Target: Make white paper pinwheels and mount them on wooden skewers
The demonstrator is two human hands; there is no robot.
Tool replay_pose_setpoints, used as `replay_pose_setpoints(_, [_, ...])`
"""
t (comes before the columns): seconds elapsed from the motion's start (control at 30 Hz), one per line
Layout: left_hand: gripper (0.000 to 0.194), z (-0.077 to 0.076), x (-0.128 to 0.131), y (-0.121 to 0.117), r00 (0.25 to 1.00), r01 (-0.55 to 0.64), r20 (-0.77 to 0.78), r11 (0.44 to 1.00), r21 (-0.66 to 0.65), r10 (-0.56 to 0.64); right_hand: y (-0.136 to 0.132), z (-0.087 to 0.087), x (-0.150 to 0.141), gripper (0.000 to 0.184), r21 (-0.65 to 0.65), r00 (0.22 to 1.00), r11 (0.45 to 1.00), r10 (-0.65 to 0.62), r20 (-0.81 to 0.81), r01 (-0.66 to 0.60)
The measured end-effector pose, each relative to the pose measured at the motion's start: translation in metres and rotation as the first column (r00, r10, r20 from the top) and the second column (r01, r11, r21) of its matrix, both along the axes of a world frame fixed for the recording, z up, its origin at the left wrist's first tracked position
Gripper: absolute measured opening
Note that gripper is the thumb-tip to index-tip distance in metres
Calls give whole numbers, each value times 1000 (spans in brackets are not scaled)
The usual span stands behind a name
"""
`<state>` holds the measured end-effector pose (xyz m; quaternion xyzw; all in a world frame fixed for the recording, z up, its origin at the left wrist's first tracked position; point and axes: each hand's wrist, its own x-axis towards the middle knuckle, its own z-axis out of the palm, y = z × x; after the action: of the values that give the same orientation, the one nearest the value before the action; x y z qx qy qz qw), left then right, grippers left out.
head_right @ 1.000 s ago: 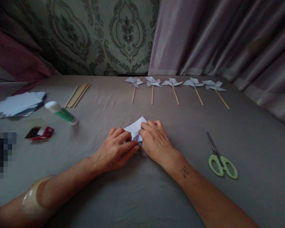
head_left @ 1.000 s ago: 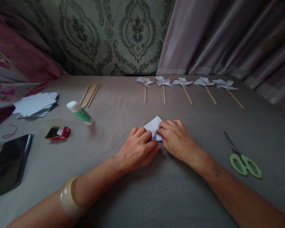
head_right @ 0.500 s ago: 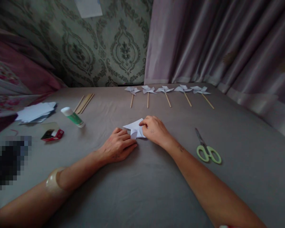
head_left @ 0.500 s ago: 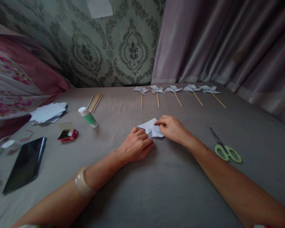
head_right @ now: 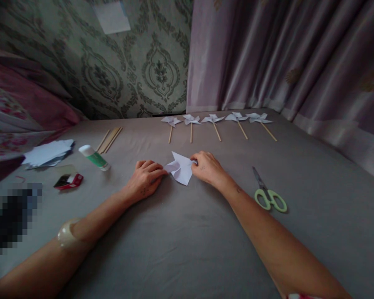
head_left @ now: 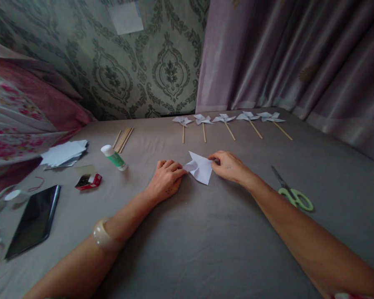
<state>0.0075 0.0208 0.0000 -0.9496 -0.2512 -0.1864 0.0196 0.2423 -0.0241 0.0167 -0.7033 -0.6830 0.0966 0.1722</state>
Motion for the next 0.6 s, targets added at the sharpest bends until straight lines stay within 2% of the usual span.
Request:
replay_pose_setpoints(0.2, [33, -7, -2, 14, 997, -70, 25, 998, 3, 70, -4, 2, -6, 30, -70, 1000, 997, 28, 12, -28])
replay_pose_setpoints(0.43, [35, -7, -3, 16, 984, -164, 67, 986, 1, 164, -15, 14, -16, 24, -173, 999, 984, 40, 32, -34])
replay_pose_setpoints(0.5, [38, -7, -3, 15, 980, -180, 86, 983, -20, 181, -19, 18, -21, 21, -191, 997, 979, 71, 16, -67])
replay_pose_setpoints(0.6, [35, -6, -3, 14, 962, -220, 147, 973, -73, 229, -21, 22, -24, 21, -272, 980, 943, 173, -94, -192])
